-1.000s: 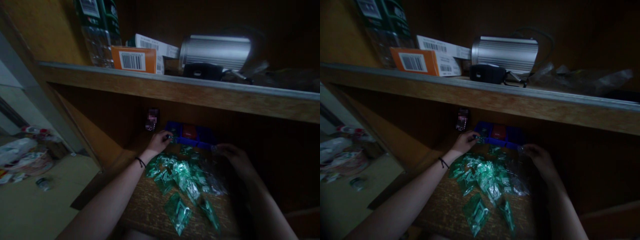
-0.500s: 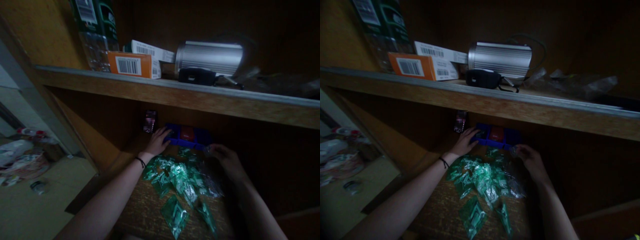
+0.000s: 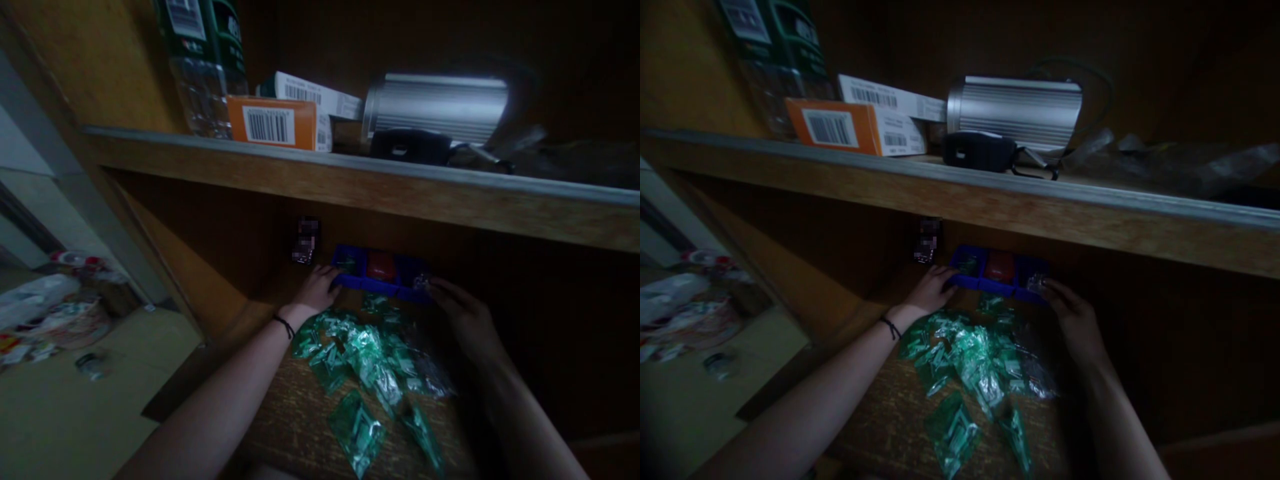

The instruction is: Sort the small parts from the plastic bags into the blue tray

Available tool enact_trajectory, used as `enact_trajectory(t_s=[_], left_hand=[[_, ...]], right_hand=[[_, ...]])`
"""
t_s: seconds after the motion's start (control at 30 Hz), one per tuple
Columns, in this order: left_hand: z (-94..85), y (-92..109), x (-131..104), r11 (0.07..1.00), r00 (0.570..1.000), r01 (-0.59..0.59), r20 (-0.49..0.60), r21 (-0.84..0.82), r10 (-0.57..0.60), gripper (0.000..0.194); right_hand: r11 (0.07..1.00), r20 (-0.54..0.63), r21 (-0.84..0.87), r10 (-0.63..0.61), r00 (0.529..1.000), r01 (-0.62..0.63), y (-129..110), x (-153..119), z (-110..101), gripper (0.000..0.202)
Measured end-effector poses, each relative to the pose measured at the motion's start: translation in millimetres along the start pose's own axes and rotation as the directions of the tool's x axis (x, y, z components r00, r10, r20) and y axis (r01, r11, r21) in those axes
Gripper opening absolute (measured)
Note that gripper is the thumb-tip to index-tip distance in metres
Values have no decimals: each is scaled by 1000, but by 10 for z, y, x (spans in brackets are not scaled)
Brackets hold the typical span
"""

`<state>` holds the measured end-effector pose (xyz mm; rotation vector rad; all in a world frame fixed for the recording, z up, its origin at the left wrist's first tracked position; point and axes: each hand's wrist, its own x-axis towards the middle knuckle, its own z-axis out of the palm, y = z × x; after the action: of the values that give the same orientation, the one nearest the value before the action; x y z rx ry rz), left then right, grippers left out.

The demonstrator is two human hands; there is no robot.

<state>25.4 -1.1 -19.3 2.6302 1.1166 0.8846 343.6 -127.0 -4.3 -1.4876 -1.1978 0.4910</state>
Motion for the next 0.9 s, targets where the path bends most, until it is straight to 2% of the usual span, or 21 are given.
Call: enact_trajectory(t_s=[0.07,0.13,0.23,0.33,0.5,0.63,0.9], left_hand=[[6,-4,-9,1000,1000,-7,0,-9,7,38],[12,-7,-14,1000,1000,-10,-10,-16,10,39],[18,-5,-11,1000,999,-4,-44,-4,4,37],[15,0,2,1000,998,-18,-53,14,18,33],[14,-8,8,998,998,-42,-51,50,45,31],[40,-36,25,998,997,-26,-76,60,31,29],[41,-82,79,991,994,61,-101,122,-48,25]], right_hand=[[983,12,-154,-96,995,97,40,31,-40,50],[912,4,-375,-180,984,169,129,67,-77,49],[810,58,-551,-204,977,202,294,101,-74,47],[798,111,-572,-155,982,190,385,102,-7,45],[794,105,-587,-120,987,159,351,86,48,46],[788,126,-590,-127,984,177,324,89,43,50],[751,104,-629,-174,979,200,346,87,83,45]])
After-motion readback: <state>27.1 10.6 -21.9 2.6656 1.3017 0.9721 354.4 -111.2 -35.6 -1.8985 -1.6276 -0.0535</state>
